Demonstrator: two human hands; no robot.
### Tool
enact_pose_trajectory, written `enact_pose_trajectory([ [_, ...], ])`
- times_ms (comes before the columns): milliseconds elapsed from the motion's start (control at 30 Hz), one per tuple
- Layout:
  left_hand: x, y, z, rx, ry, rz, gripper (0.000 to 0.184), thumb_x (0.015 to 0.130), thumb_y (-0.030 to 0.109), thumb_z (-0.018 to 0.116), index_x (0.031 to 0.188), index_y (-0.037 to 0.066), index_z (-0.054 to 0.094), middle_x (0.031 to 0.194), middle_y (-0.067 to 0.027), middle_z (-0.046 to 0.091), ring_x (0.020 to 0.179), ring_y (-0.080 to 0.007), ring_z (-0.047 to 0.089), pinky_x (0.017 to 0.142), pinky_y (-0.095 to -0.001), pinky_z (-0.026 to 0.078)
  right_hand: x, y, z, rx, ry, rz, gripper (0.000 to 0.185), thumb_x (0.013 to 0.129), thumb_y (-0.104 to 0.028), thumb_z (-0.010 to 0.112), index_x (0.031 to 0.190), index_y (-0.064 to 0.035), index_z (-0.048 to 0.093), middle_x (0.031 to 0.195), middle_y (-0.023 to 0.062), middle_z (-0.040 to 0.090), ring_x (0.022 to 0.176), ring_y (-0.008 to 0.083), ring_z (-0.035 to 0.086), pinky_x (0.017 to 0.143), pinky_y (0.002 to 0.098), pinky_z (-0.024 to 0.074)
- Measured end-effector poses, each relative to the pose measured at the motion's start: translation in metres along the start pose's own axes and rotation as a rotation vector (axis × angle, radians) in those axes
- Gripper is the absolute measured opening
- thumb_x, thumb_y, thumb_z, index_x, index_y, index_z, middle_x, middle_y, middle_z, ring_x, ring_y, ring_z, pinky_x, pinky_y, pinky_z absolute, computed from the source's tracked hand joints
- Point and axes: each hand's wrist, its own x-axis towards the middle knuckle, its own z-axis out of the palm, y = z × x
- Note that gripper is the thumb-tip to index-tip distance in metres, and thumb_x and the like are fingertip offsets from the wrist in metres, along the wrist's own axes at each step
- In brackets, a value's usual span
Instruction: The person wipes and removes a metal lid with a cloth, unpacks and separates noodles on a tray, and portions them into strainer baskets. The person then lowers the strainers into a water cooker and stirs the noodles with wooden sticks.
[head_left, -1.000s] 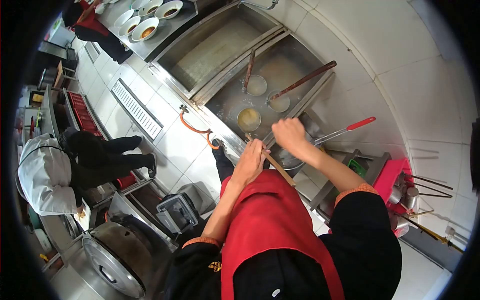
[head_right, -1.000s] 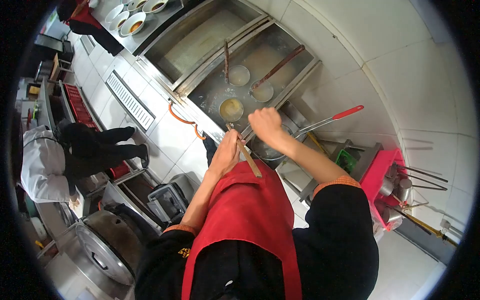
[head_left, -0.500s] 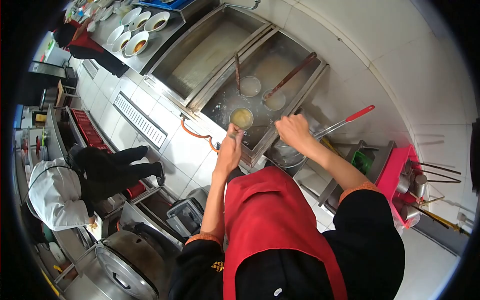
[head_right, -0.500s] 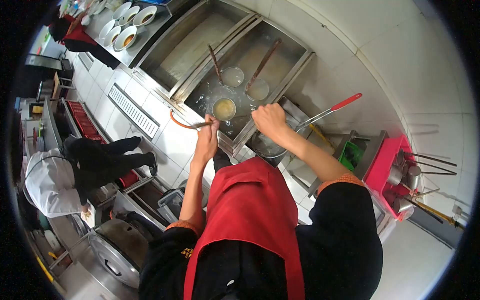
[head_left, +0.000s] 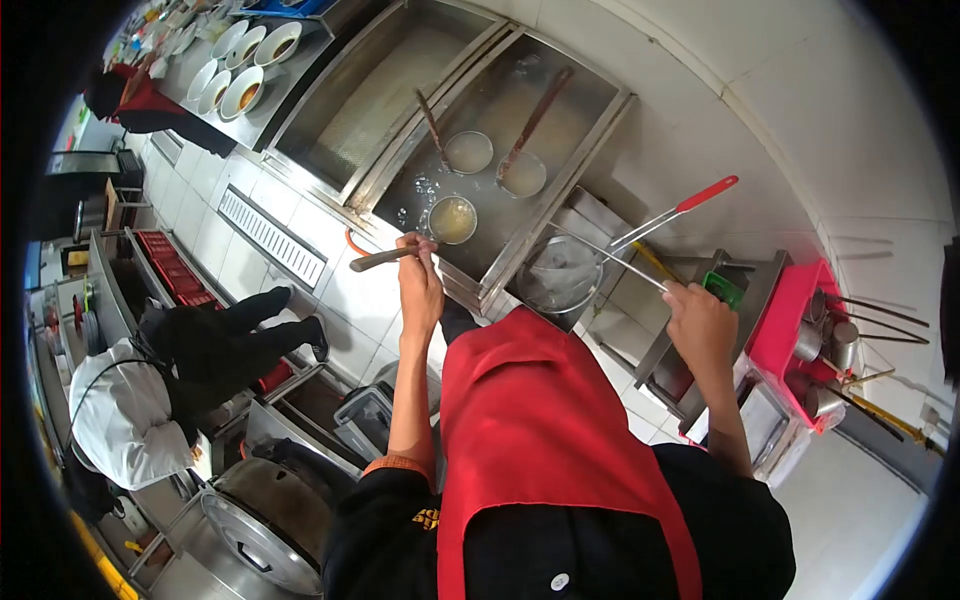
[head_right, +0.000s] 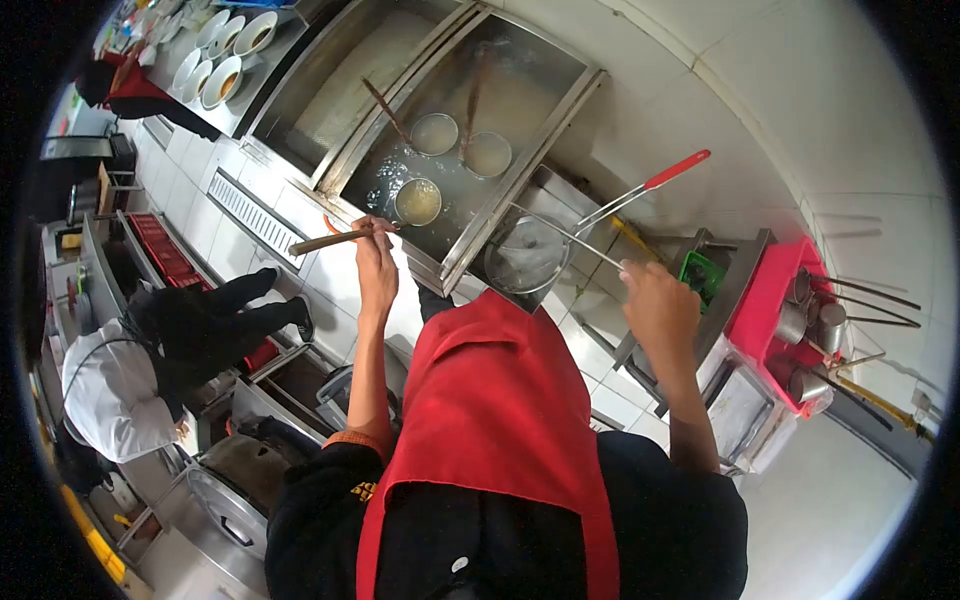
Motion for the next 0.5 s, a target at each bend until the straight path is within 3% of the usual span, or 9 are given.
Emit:
enact_pose_trajectory([
  [133,-0.008,-0.002,-0.006,0.102,0.022,0.101,0.032,0.118,0.019,0.047,0.141,-0.004,0.048,0.129,-0.0211,0.062,0.112,-0.0310,0.064,0.097,-0.0435,0.052,0.000,0.011,0.027,0.056,0.001,-0.026,0.026,0.105,-0.032,0.063,0.119,-0.0187,0.079,0.099,0.0118,0.075,0.085,0.0396,0.076,0.072,0.0548,0.0583],
  [200,-0.025,-0.003,-0.017,0.137,0.072,-0.023,0.043,0.117,0.024,0.048,0.150,-0.003,0.042,0.138,-0.0190,0.058,0.110,-0.0290,0.060,0.099,-0.0424,0.050,0.000,0.017,0.040,0.084,0.007,-0.049,0.026,0.106,-0.033,0.063,0.120,-0.0186,0.080,0.099,0.0112,0.075,0.084,0.0394,0.076,0.072,0.0545,0.0582],
  [300,-0.056,-0.031,-0.039,0.164,0.155,-0.009,0.048,0.119,0.031,0.044,0.153,-0.003,0.042,0.143,-0.0208,0.055,0.120,-0.0299,0.057,0.105,-0.0421,0.047,-0.001,0.025,0.059,0.154,0.052,-0.094,0.026,0.105,-0.032,0.063,0.121,-0.0190,0.080,0.099,0.0107,0.075,0.083,0.0394,0.076,0.072,0.0544,0.0580],
  [400,-0.101,-0.063,-0.060,0.222,0.237,-0.104,0.051,0.120,0.035,0.041,0.154,-0.002,0.043,0.142,-0.0214,0.053,0.128,-0.0313,0.055,0.111,-0.0407,0.044,-0.009,0.031,0.073,0.186,0.017,-0.143,0.026,0.104,-0.029,0.063,0.122,-0.0196,0.080,0.099,0.0103,0.076,0.083,0.0397,0.076,0.072,0.0548,0.0577],
  [467,-0.132,-0.078,-0.069,0.200,0.290,-0.130,0.049,0.119,0.034,0.043,0.151,-0.002,0.045,0.134,-0.0177,0.056,0.122,-0.0279,0.056,0.108,-0.0395,0.045,-0.021,0.036,0.082,0.240,-0.018,-0.335,0.027,0.103,-0.027,0.064,0.122,-0.0191,0.081,0.098,0.0108,0.076,0.085,0.0399,0.075,0.073,0.0553,0.0578],
  [500,-0.149,-0.091,-0.077,0.209,0.335,-0.177,0.048,0.119,0.036,0.043,0.150,0.000,0.046,0.129,-0.0148,0.057,0.117,-0.0246,0.057,0.100,-0.0377,0.047,-0.023,0.037,0.075,0.238,-0.017,-0.339,0.027,0.103,-0.027,0.064,0.122,-0.0191,0.081,0.098,0.0108,0.076,0.085,0.0399,0.075,0.073,0.0553,0.0578],
])
